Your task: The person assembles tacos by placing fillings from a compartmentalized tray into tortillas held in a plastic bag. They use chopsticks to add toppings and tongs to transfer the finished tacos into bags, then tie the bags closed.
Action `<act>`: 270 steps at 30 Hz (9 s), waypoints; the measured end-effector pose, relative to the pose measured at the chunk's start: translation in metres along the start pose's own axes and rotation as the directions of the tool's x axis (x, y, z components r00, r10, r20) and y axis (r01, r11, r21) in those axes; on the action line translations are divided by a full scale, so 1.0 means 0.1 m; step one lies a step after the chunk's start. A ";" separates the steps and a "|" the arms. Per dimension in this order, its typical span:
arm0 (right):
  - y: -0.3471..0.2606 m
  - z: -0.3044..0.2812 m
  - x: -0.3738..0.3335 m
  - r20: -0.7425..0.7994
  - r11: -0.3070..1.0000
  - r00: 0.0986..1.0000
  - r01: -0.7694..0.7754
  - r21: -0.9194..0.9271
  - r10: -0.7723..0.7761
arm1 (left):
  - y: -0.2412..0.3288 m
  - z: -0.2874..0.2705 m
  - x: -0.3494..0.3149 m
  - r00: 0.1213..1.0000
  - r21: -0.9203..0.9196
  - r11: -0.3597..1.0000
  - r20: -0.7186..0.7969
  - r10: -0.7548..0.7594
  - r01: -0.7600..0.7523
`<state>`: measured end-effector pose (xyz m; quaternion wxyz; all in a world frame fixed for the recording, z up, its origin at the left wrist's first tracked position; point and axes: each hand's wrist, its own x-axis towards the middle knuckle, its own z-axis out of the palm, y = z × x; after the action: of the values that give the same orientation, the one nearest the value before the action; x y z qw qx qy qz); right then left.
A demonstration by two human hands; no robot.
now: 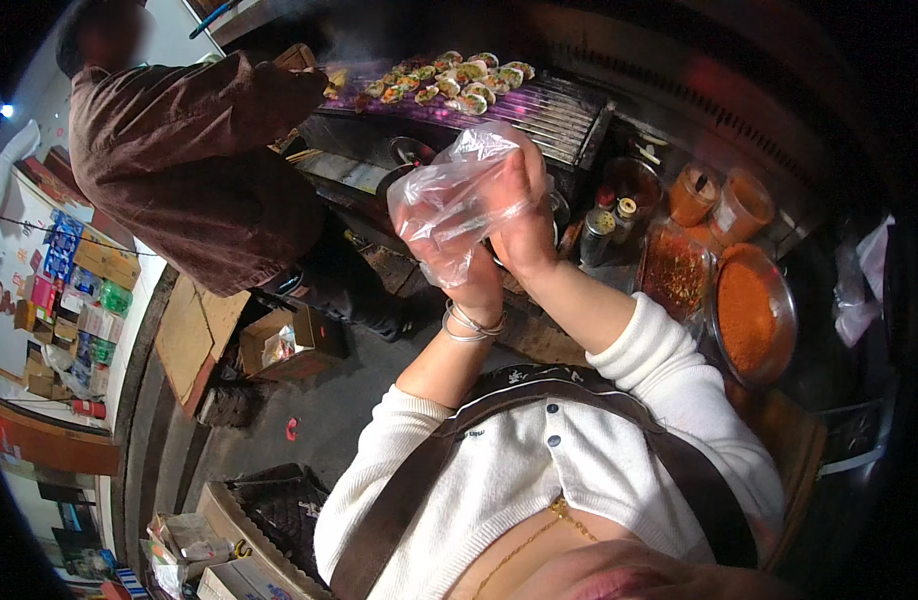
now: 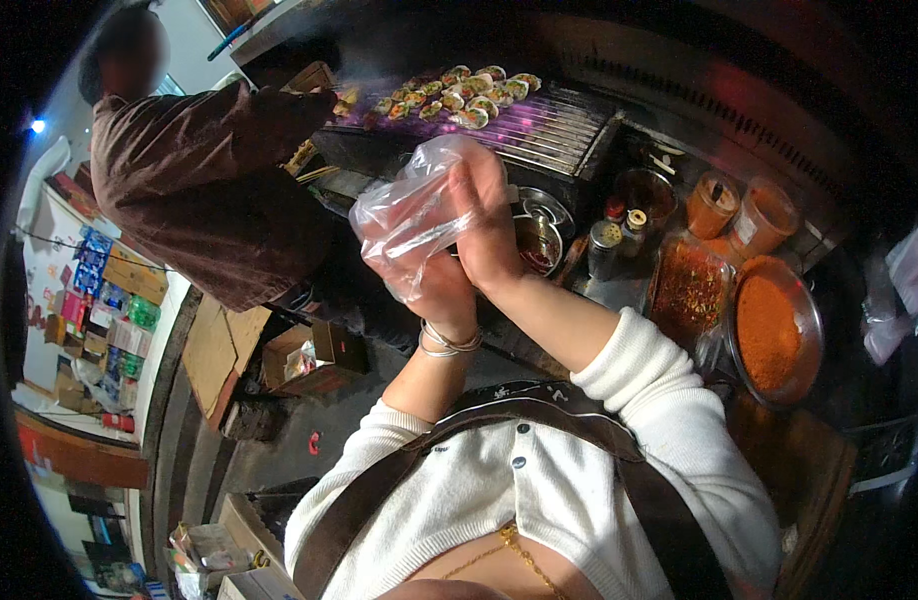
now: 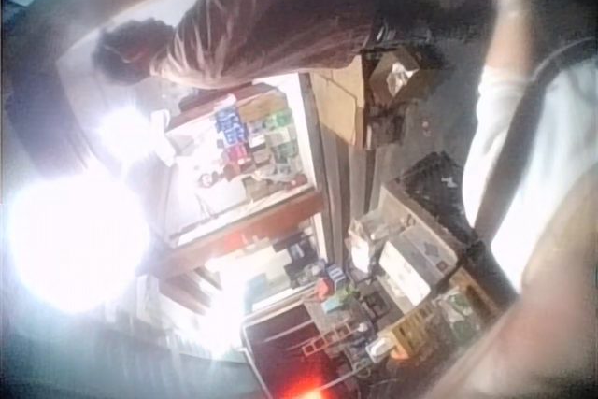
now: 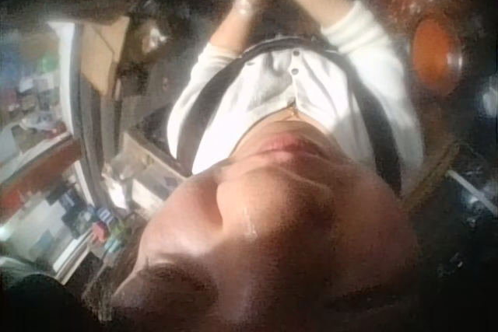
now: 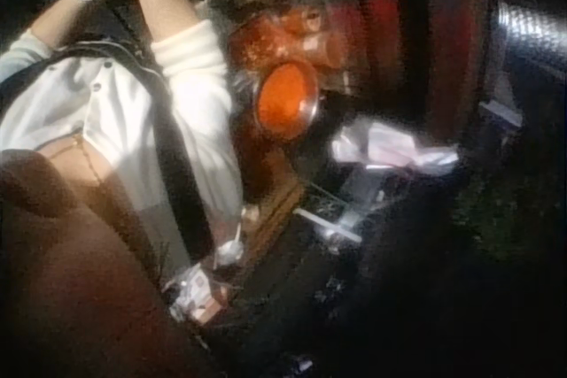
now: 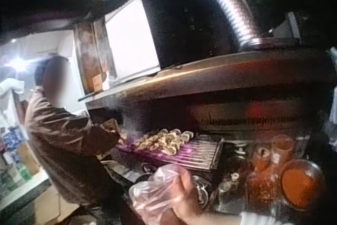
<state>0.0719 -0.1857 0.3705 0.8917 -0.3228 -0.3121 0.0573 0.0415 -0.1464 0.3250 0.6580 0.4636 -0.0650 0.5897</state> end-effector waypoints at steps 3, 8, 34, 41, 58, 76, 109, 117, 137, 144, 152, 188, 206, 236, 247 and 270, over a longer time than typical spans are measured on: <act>-0.08 -0.01 -0.05 0.186 0.948 0.981 0.112 -0.299 -0.058 | 0.00 -0.02 0.00 0.989 0.247 0.967 0.143 0.029 -0.064; -0.17 0.03 0.03 0.257 0.775 0.898 0.439 -0.456 -0.358 | 0.07 0.07 0.21 0.982 0.212 0.977 0.180 -0.055 0.016; -0.58 -0.06 -0.10 0.453 0.488 0.732 0.679 -0.548 -0.509 | 0.43 0.32 0.07 0.909 0.214 0.897 0.254 0.331 -0.387; -0.77 -0.14 -0.16 0.598 0.076 0.596 0.739 -0.669 -0.537 | 0.53 0.34 0.06 0.992 -0.145 0.983 0.072 -0.103 0.112; 0.13 -0.21 0.08 0.017 0.999 0.999 0.039 -0.026 -0.038 | 0.00 -0.06 0.25 0.958 -0.265 0.933 -0.089 -0.273 0.241; 1.47 0.01 0.53 0.156 0.658 0.714 -0.693 0.296 0.682 | -0.52 -1.07 0.98 0.859 -0.414 0.860 -0.276 -0.432 0.300; -0.23 -0.46 -0.64 -0.066 0.867 0.979 0.138 -0.479 -0.192 | 0.15 0.22 0.07 0.823 -0.662 0.504 0.348 -0.450 0.555; -1.19 -1.64 -1.31 -0.112 0.763 0.758 -0.646 0.005 0.642 | 0.36 0.59 -0.95 0.329 -0.468 -0.054 0.694 -0.640 0.882; -2.07 -1.34 -1.49 -0.233 0.777 0.889 -0.457 -0.432 0.393 | 0.24 -0.11 -1.98 -0.324 -0.014 -0.654 0.860 -0.393 0.756; -1.45 -1.04 -2.26 -0.736 0.703 0.658 -0.600 -0.382 0.161 | -0.22 -0.12 -2.04 -0.147 -0.216 -0.473 0.772 -0.619 0.854; -1.83 -1.03 -2.72 -0.658 0.610 0.753 -0.507 -0.609 -0.030 | -0.29 0.15 -2.11 -0.144 -0.208 -0.499 0.803 -0.579 0.841; -3.10 -1.45 -5.02 -0.432 -0.122 0.394 -0.836 -0.534 -0.811 | 0.99 1.85 -4.89 -0.734 0.754 0.124 0.657 -0.170 0.646; -2.90 -1.94 -5.86 -0.999 0.987 0.049 -0.162 -0.019 -0.011 | 0.71 2.24 -5.89 -0.783 0.377 0.748 -0.086 0.615 0.546; -4.45 -3.20 -2.35 0.320 -0.634 0.690 -0.258 -0.729 -0.649 | 0.37 1.60 -4.32 -0.370 0.021 0.997 0.929 0.006 0.068; -4.55 -3.21 -0.87 0.532 -0.851 0.706 -0.198 -0.486 -0.468 | -0.30 -0.15 -2.37 -0.020 0.633 0.753 0.763 -0.646 -0.181; -3.07 -2.59 -1.47 0.026 0.343 0.937 -0.102 -0.934 0.348 | 0.25 1.65 -1.58 0.214 0.164 0.342 0.517 -0.829 0.926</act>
<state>0.0781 -0.6111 0.3275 0.5017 -0.7950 -0.3394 0.0322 0.0502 -0.3762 0.3314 0.8680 0.4941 -0.0171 -0.0464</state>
